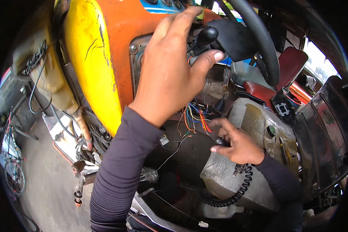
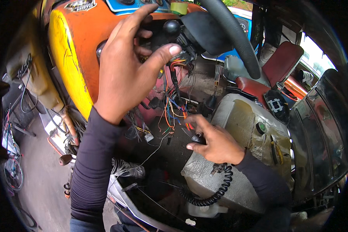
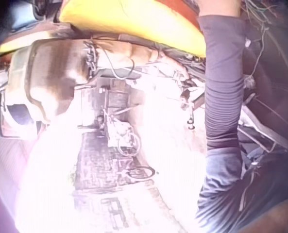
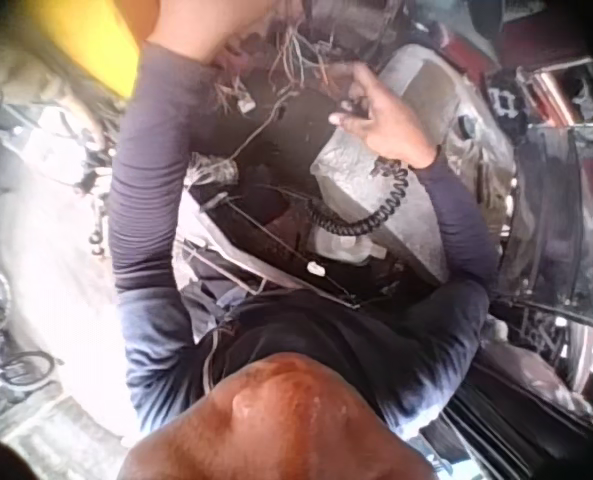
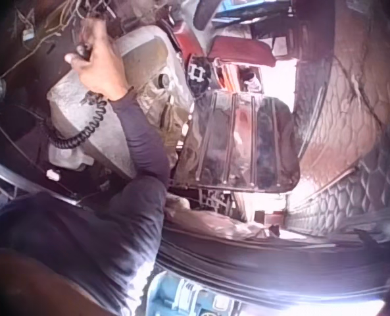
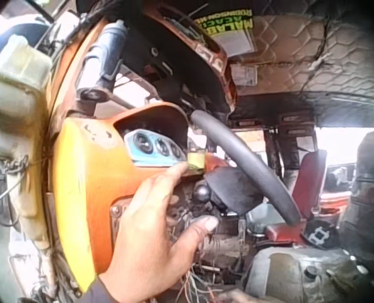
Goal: The person works inside a three-wheeled vehicle, manipulating a bundle of multicolored wires near the dashboard. They repeatedly test connections using a probe, then twist and join individual wires by hand.
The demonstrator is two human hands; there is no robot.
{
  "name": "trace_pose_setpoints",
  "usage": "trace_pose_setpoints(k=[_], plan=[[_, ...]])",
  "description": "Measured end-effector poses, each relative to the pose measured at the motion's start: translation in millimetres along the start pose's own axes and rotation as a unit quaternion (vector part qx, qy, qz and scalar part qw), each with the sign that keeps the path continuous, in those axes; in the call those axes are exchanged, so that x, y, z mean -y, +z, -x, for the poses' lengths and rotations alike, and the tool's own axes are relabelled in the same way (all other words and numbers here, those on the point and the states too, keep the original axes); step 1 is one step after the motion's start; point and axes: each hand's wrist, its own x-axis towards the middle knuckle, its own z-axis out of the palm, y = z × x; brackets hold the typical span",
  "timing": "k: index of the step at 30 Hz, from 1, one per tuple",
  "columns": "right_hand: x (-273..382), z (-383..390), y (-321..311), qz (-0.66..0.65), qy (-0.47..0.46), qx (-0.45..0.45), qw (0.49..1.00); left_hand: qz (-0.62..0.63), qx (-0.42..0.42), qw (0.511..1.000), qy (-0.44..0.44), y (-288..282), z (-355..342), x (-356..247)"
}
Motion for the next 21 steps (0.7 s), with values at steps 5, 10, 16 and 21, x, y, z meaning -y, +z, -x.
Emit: trace_pose_setpoints(k=[5, 10, 16, 21], plan=[[-46.7, -2.3, 11.3, 0.021, -0.151, -0.07, 0.986, 0.072, 0.095, 0.993, 0.02, 15.7, -19.2, 6.2], [-48.7, -15.1, 9.5, 0.003, -0.182, -0.053, 0.982, 0.031, 0.075, 0.996, 0.042, 14.6, -20.7, 5.9], [-47.6, -26.3, 10.3, 0.01, -0.247, -0.054, 0.967, -0.027, 0.049, 0.989, 0.137, 23.6, -20.1, 24.6], [-49.1, -30.1, 11.1, 0.038, -0.269, -0.061, 0.961, -0.015, 0.069, 0.986, 0.149, 24.8, -19.7, 27.4]])
